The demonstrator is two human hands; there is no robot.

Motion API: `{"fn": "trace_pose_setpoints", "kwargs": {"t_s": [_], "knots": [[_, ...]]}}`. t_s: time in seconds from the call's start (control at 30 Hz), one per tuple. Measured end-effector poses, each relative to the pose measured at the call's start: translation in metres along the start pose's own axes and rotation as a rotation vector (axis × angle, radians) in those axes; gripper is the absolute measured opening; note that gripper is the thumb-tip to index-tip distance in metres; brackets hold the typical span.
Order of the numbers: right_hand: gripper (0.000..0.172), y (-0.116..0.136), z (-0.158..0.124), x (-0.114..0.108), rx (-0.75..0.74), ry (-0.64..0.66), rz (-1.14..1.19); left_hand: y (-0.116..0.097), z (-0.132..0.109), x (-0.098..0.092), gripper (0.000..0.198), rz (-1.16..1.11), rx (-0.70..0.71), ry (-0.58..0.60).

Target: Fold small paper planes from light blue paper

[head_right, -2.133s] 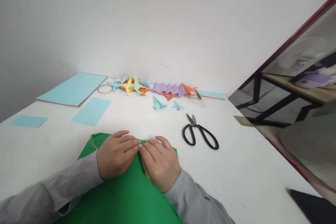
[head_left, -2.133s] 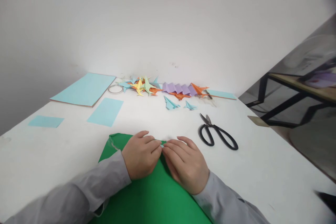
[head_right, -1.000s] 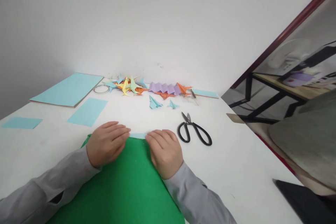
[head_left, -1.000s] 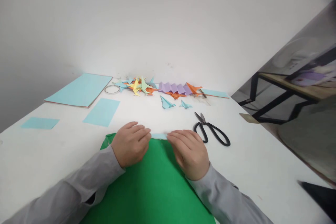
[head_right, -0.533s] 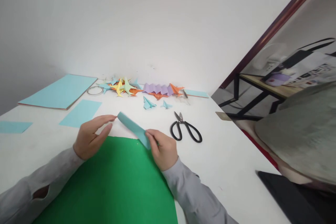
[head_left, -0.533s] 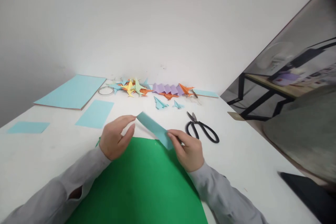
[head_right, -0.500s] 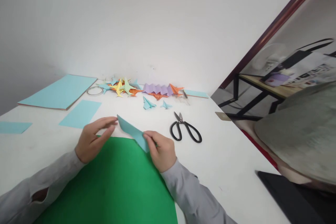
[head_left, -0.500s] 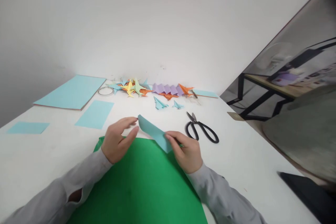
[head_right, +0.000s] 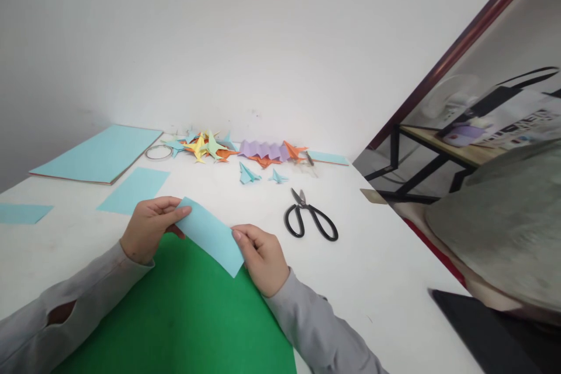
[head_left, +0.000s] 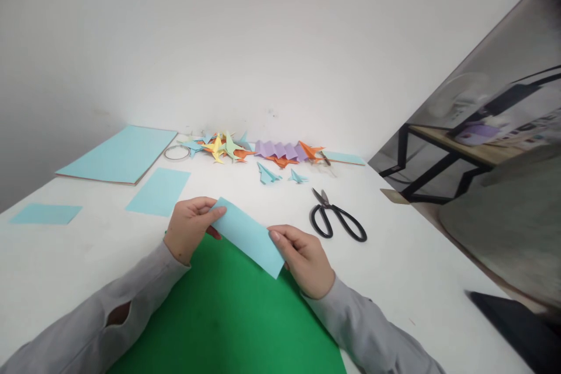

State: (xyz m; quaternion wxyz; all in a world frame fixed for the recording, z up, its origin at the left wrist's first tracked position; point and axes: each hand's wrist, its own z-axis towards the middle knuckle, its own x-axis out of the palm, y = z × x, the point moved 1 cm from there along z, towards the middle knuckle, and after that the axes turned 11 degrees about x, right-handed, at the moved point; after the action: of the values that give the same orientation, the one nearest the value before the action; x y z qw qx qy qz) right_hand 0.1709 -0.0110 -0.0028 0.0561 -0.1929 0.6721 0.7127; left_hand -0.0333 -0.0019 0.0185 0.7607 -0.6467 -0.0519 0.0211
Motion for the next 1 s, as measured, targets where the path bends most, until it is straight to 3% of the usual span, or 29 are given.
{"fn": "trace_pose_setpoints", "kwargs": {"t_s": [0.13,0.4,0.47,0.6,0.73,0.87,1.0], "knots": [[0.030,-0.002,0.002,0.002,0.049,0.094,0.033,0.002,0.003,-0.003,0.020,0.026,0.016,-0.068],[0.031,-0.004,0.007,0.002,0.138,-0.023,0.182,0.003,0.004,-0.002,0.021,0.039,0.029,-0.031],[0.034,-0.006,0.008,0.003,0.219,0.034,0.349,0.002,0.003,0.000,0.024,-0.102,-0.015,0.010],[0.035,-0.006,0.008,0.007,0.387,0.246,0.727,0.001,-0.003,0.007,0.026,-0.384,-0.106,0.211],[0.030,-0.003,0.005,0.011,0.492,0.441,0.855,0.000,-0.008,0.011,0.047,-0.474,-0.165,0.270],[0.029,-0.005,0.003,0.014,0.484,0.501,0.837,0.002,-0.009,0.012,0.049,-0.517,-0.186,0.284],[0.037,-0.007,0.001,0.013,0.406,0.377,0.524,0.006,-0.008,0.010,0.047,-0.510,-0.182,0.299]]}}
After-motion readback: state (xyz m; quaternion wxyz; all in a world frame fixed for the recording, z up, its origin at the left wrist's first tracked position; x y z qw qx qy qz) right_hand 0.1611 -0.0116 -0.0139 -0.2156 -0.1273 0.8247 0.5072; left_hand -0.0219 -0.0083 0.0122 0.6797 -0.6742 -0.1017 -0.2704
